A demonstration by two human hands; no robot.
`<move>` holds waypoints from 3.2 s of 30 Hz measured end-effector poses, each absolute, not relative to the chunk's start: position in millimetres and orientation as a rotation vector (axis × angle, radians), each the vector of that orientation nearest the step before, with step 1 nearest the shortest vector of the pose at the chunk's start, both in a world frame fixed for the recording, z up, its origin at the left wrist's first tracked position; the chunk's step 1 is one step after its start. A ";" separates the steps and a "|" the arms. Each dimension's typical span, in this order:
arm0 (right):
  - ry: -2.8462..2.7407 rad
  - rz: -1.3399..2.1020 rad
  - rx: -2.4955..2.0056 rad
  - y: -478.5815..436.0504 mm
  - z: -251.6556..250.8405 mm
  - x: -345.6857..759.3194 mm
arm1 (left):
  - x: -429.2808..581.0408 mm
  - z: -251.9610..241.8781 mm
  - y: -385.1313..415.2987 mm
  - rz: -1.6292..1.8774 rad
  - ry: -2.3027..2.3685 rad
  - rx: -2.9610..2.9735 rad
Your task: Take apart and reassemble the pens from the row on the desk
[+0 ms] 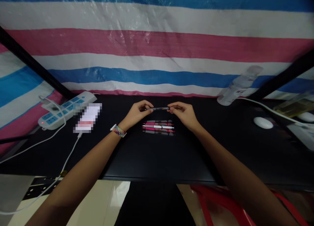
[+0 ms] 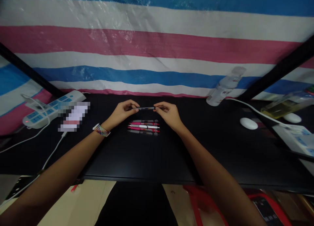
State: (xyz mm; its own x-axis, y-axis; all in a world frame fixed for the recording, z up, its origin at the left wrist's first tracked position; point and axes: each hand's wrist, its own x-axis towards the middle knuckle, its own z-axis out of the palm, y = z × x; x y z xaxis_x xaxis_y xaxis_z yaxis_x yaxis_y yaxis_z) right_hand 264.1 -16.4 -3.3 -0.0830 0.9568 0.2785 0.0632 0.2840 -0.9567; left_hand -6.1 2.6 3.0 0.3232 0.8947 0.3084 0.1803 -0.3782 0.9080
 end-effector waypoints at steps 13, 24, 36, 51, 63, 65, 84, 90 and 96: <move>-2.114 0.568 -1.041 -18.9 -1.6 277.5 | -7.6 2.9 -2.0 0.784 1.071 2.315; -2.182 0.538 -1.011 -19.8 -1.9 276.1 | -7.8 0.9 -1.9 0.741 1.082 2.357; -2.364 0.342 -0.658 -61.5 16.0 239.1 | -8.7 -1.2 -0.1 0.715 1.072 2.372; -2.526 0.401 -0.654 -74.3 13.0 227.9 | -6.1 -4.3 -0.9 0.763 1.074 2.304; -2.273 0.513 -0.676 -66.7 11.4 235.2 | -6.9 -1.8 -1.2 0.743 1.052 2.330; -2.207 0.556 -0.733 -60.8 8.4 240.3 | -6.6 0.8 -2.1 0.762 1.060 2.320; -1.668 0.936 -1.094 -27.5 1.8 258.8 | 3.2 8.5 -8.6 1.216 0.977 1.944; -1.341 1.217 -1.068 -20.4 1.6 264.6 | 0.1 4.9 -1.7 1.336 1.051 1.780; -1.155 1.287 -1.005 -19.2 1.4 260.5 | -0.5 -0.3 0.5 1.348 1.012 1.799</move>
